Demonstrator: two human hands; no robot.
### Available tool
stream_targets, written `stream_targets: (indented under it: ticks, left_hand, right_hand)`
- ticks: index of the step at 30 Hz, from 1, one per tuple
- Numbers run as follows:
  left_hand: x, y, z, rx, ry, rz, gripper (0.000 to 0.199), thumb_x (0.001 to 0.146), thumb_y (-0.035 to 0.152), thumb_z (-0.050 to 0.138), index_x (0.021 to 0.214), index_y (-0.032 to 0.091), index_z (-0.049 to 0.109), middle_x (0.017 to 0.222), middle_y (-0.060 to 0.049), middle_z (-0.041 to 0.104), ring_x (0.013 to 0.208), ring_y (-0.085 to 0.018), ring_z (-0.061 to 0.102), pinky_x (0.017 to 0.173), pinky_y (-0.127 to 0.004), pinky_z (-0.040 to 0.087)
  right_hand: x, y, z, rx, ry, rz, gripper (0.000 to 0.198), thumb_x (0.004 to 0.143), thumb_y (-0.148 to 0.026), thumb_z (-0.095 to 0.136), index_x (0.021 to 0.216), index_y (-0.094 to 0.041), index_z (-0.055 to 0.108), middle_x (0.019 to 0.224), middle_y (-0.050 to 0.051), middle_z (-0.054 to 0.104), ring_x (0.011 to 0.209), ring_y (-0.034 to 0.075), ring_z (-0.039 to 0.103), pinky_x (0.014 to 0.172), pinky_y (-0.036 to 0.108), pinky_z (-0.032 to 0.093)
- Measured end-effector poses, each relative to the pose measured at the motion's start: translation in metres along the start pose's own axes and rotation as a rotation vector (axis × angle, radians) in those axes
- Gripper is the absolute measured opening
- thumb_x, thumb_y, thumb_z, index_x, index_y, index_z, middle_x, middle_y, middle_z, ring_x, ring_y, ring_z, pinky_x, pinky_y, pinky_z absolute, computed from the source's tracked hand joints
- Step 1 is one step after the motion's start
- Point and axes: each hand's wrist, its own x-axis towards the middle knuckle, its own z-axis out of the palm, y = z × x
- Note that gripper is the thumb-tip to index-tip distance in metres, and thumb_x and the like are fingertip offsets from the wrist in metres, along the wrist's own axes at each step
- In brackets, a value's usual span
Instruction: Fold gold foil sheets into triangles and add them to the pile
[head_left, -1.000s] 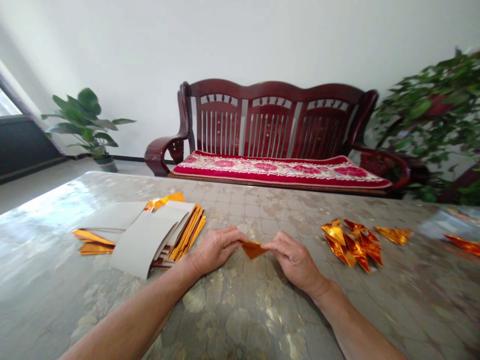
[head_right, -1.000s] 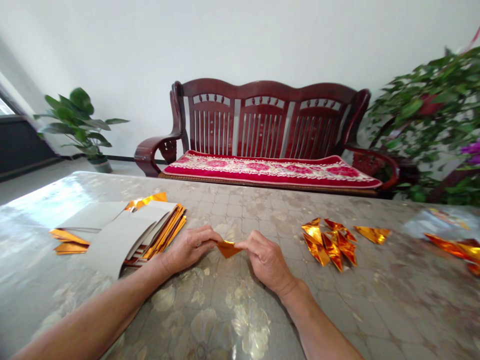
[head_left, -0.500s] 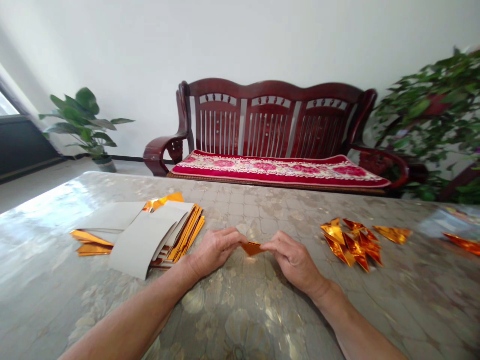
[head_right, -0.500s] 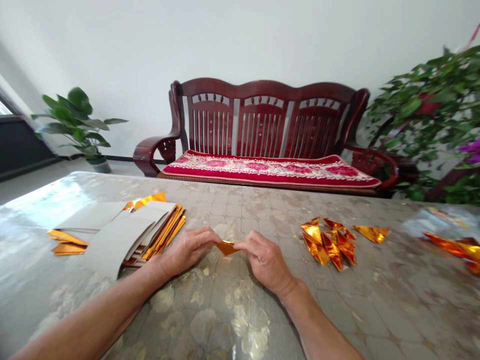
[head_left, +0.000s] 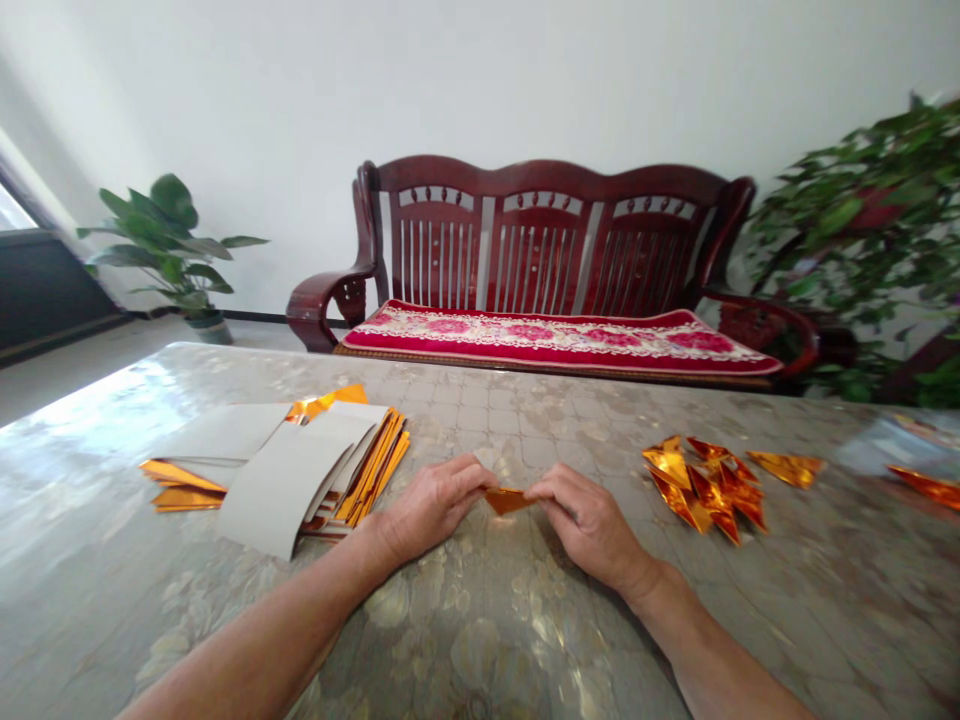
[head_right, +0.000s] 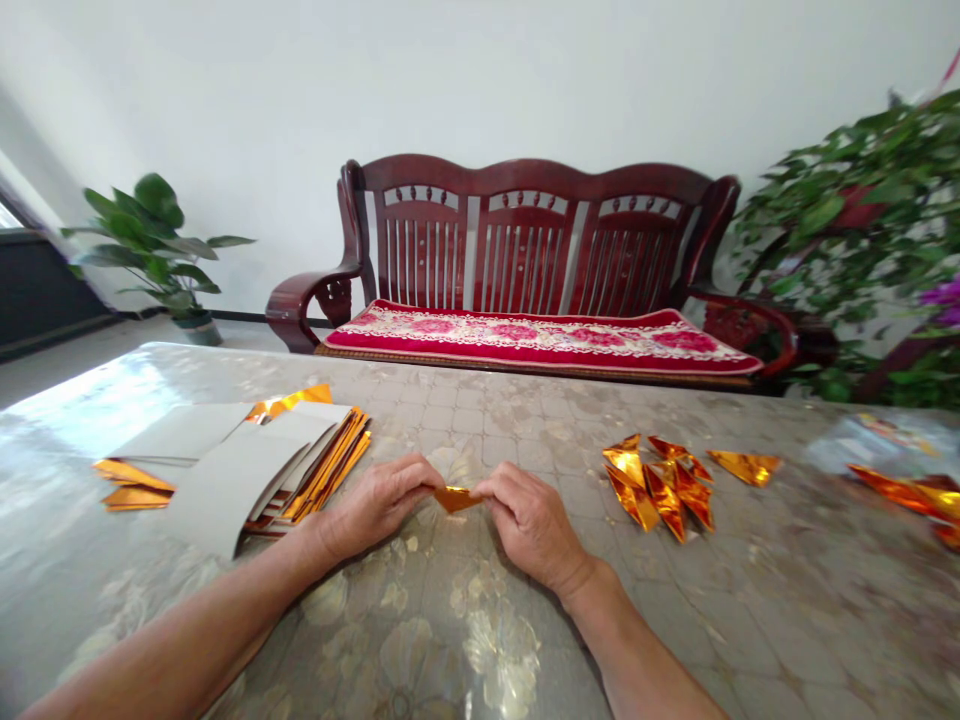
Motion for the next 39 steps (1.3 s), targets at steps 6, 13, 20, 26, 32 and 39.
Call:
stream_targets:
  ticks: [6, 13, 20, 26, 32, 39]
  left_hand:
    - [-0.0011, -0.0027, 0.0006, 0.001, 0.002, 0.057, 0.024, 0.097, 0.014, 0.044, 0.110, 0.022, 0.062, 0.099, -0.004, 0.063, 0.092, -0.014, 0.061, 0.082, -0.023, 0.046]
    - [-0.0017, -0.0010, 0.0010, 0.003, 0.003, 0.091, 0.029, 0.093, 0.008, 0.044, 0.109, 0.022, 0.063, 0.101, -0.004, 0.062, 0.093, -0.014, 0.061, 0.082, -0.022, 0.047]
    - [-0.0016, 0.0012, 0.0003, 0.063, -0.025, 0.078, 0.042, 0.089, 0.003, 0.043, 0.116, 0.026, 0.064, 0.106, -0.003, 0.060, 0.093, -0.013, 0.062, 0.083, -0.023, 0.048]
    - [-0.0002, 0.0043, 0.0013, 0.089, -0.060, 0.061, 0.042, 0.090, 0.005, 0.044, 0.119, 0.028, 0.064, 0.108, -0.003, 0.060, 0.095, -0.014, 0.062, 0.086, -0.024, 0.049]
    - [-0.0008, -0.0005, 0.0046, 0.031, -0.026, 0.022, 0.028, 0.094, 0.010, 0.046, 0.109, 0.023, 0.065, 0.103, -0.004, 0.062, 0.091, -0.013, 0.063, 0.082, -0.021, 0.048]
    - [-0.0016, -0.0016, 0.0040, 0.079, 0.004, 0.013, 0.021, 0.098, 0.018, 0.048, 0.095, 0.020, 0.068, 0.084, -0.002, 0.065, 0.077, -0.013, 0.062, 0.069, -0.020, 0.045]
  right_hand:
    - [-0.0003, 0.0019, 0.0013, 0.001, -0.001, -0.027, 0.028, 0.091, -0.005, 0.047, 0.100, -0.023, 0.067, 0.085, 0.002, 0.061, 0.082, 0.016, 0.059, 0.074, 0.027, 0.045]
    - [0.0002, -0.0004, 0.0007, 0.000, 0.009, -0.054, 0.031, 0.089, -0.002, 0.046, 0.096, -0.023, 0.067, 0.083, 0.002, 0.060, 0.081, 0.016, 0.058, 0.073, 0.027, 0.045]
    - [-0.0005, -0.0003, 0.0008, -0.003, -0.003, -0.024, 0.030, 0.090, -0.003, 0.046, 0.096, -0.023, 0.067, 0.084, 0.002, 0.061, 0.081, 0.016, 0.058, 0.073, 0.026, 0.045]
    - [0.0010, -0.0002, 0.0011, -0.017, -0.006, -0.043, 0.029, 0.091, -0.004, 0.045, 0.091, -0.023, 0.067, 0.082, 0.002, 0.060, 0.079, 0.015, 0.057, 0.072, 0.026, 0.044]
    - [0.0008, 0.0012, 0.0030, -0.004, 0.003, -0.038, 0.028, 0.092, -0.006, 0.046, 0.096, -0.024, 0.068, 0.083, 0.002, 0.060, 0.080, 0.015, 0.058, 0.073, 0.027, 0.045]
    - [0.0016, -0.0014, 0.0005, -0.043, -0.053, -0.051, 0.021, 0.094, -0.013, 0.052, 0.106, -0.023, 0.066, 0.087, 0.003, 0.064, 0.083, 0.016, 0.061, 0.076, 0.028, 0.048]
